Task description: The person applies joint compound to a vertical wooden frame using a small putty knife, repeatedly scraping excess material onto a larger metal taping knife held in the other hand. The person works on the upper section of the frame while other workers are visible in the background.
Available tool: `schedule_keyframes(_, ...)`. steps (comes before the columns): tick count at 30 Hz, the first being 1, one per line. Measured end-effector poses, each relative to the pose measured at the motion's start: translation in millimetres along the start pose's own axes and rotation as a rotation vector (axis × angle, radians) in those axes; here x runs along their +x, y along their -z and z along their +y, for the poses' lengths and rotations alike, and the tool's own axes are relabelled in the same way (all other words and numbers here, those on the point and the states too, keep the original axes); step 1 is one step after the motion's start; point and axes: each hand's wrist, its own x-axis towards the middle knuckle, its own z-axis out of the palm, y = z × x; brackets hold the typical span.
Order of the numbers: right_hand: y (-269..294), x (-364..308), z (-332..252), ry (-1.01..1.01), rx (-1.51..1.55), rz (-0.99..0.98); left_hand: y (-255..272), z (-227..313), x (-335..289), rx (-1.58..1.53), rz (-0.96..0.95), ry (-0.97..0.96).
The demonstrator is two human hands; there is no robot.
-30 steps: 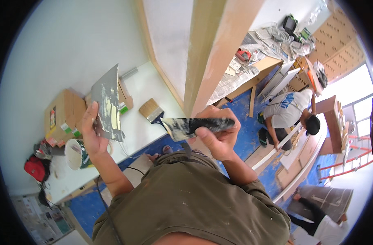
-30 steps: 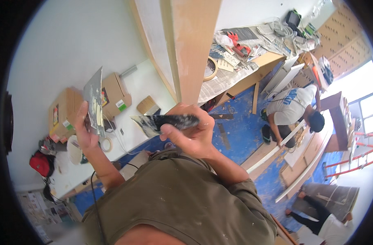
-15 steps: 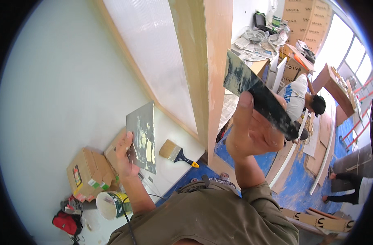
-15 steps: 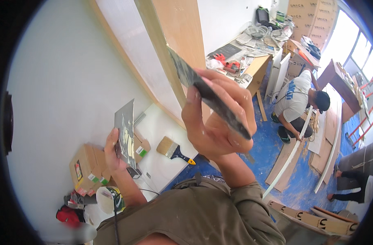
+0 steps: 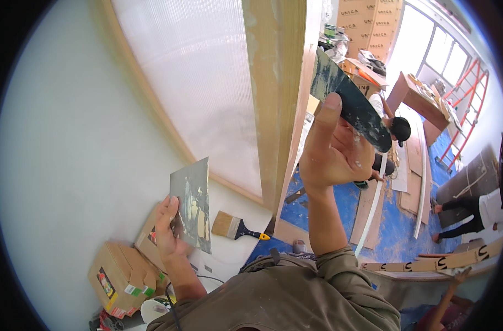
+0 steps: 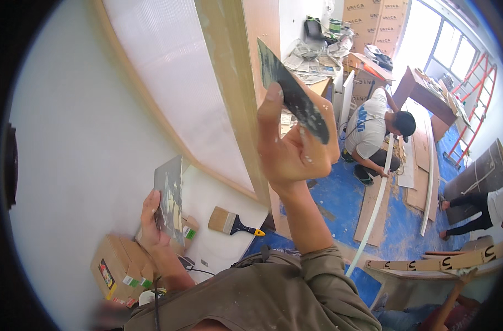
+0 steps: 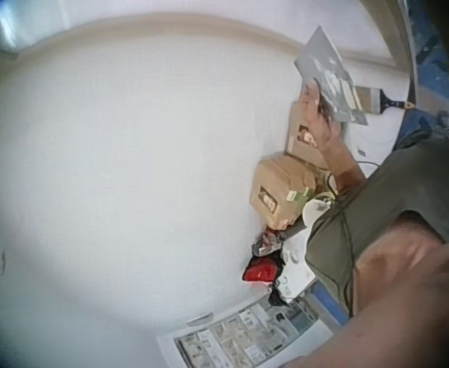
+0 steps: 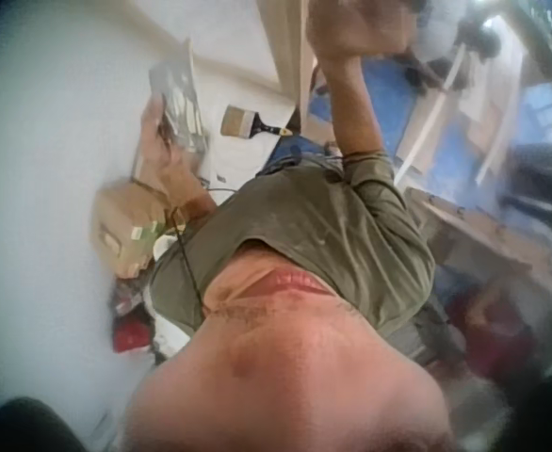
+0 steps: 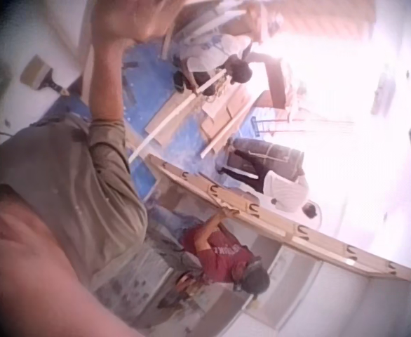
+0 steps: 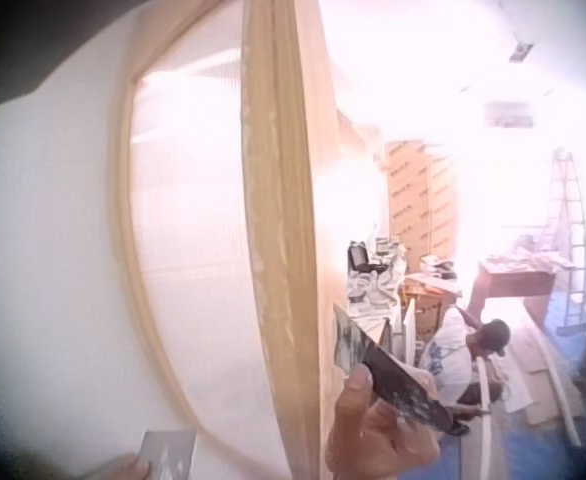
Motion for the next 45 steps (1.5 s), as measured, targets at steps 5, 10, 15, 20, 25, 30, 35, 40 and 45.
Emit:
schedule_keyframes(5, -8.3, -4.1, 4.3, 0.225, -0.062, 0.048, 17.6, -0.7, 13.2, 0.008, -0.034, 0.035)
schedule_keyframes(10, -24.3, -5.5, 15.1, 0.294, -0.021, 0.131, 29.5, -3.2, 24.3, -0.056, -0.041, 0.046)
schedule_keyframes(15, -25.2, -8.5, 9.4, 0.337, -0.181, 0.086, 30.7, -3.7, 33.9, -0.071, 0.074, 0.049)
schedule_keyframes(20, -29.0, -12.6, 11.9, 0.348, -0.207, 0.090, 43.6, -1.1, 45.9, -0.108, -0.089, 0.045)
schedule_keyframes(25, -34.5, -13.0, 7.9, 0.366, -0.275, 0.107, 47.3, -0.4, 56.1, -0.125, -0.052, 0.071)
schedule_keyframes(30, -39.9, -12.7, 14.0, 0.378, -0.232, 0.143, 59.0, 1.0, 65.2, -0.140, -0.062, 0.102)
schedule_keyframes(35, -34.8, -12.1, 16.8, 0.408, -0.295, 0.103, 67.1, -1.8, 68.4, -0.167, -0.140, 0.110)
schedule_keyframes(40, -43.9, -17.6, 14.0, 0.367, -0.251, 0.162, 73.0, -1.2, 67.8, -0.161, -0.135, 0.104)
schedule_keyframes(45, -36.5, -23.3, 11.3, 0.171, -0.396, 0.133, 74.0, -8.5, 66.0, -0.087, 0.116, 0.089)
